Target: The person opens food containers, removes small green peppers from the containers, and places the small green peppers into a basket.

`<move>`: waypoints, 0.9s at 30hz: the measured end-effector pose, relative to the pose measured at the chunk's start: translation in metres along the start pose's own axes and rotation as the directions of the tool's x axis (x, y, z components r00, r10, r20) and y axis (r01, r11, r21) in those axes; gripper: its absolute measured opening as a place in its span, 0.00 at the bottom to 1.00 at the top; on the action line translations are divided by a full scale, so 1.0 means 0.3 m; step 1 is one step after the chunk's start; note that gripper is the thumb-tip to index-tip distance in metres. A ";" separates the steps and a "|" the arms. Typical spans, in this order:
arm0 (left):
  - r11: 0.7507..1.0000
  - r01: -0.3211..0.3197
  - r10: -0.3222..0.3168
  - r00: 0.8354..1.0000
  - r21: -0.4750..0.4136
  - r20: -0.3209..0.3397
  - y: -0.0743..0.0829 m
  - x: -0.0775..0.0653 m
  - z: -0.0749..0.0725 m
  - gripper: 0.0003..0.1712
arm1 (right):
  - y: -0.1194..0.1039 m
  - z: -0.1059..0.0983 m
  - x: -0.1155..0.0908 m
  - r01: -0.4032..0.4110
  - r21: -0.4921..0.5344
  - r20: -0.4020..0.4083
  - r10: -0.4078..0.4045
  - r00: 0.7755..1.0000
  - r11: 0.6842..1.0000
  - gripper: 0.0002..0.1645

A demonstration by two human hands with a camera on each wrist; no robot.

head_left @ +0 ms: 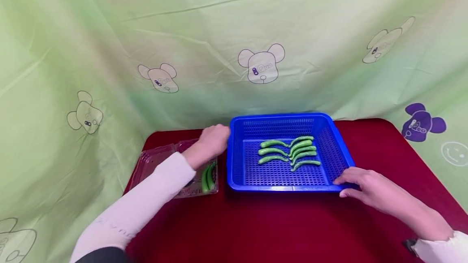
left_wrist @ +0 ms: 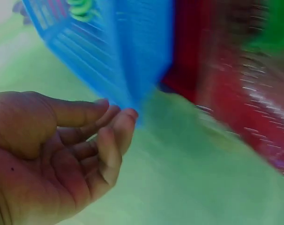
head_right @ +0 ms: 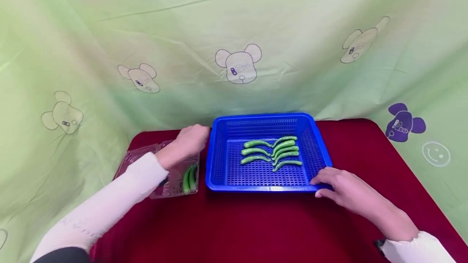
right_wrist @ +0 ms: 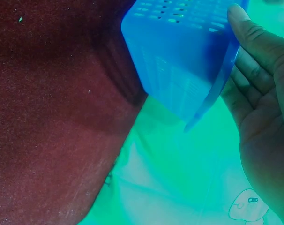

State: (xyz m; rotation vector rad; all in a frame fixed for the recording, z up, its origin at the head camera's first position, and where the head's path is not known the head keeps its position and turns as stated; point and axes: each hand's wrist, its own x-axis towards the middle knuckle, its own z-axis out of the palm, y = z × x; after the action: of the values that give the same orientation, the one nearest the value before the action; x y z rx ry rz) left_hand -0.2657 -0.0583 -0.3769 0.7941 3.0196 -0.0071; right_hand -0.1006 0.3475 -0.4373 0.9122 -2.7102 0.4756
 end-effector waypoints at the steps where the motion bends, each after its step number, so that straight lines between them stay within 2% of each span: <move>1: 0.999 0.034 -0.034 0.999 -0.021 0.019 -0.034 -0.025 0.012 0.11 | 0.002 -0.001 -0.003 -0.001 0.001 -0.002 0.001 1.000 1.000 0.21; 4: 0.990 0.115 -0.105 0.988 -0.082 0.118 -0.118 -0.103 0.061 0.11 | 0.006 -0.002 -0.008 0.007 0.002 -0.010 -0.007 1.000 1.000 0.21; 7: 0.974 0.166 -0.130 0.967 -0.153 0.220 -0.167 -0.169 0.118 0.11 | 0.009 -0.001 -0.011 0.009 0.005 -0.011 -0.009 1.000 1.000 0.22; 12: 0.928 0.234 -0.162 0.954 -0.290 0.252 -0.193 -0.240 0.193 0.12 | 0.004 -0.001 -0.009 0.007 0.004 -0.011 -0.007 1.000 1.000 0.23; 18: 0.871 0.317 -0.226 0.937 -0.376 0.267 -0.184 -0.264 0.252 0.12 | -0.007 -0.001 -0.012 0.007 0.003 -0.019 -0.007 1.000 1.000 0.22; 25: 0.766 0.432 -0.321 0.898 -0.475 0.300 -0.185 -0.241 0.287 0.04 | -0.011 -0.003 -0.007 -0.001 -0.014 -0.018 0.000 1.000 1.000 0.22; 27: 0.761 0.442 -0.331 0.894 -0.474 0.301 -0.189 -0.233 0.291 0.03 | -0.009 -0.003 -0.006 0.010 -0.010 -0.028 -0.010 1.000 1.000 0.23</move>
State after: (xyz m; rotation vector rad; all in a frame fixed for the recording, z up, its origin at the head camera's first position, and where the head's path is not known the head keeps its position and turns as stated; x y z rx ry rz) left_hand -0.2312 -0.1429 -0.4630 0.0966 2.7046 0.6734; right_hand -0.0974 0.3467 -0.4364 0.9097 -2.6793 0.4693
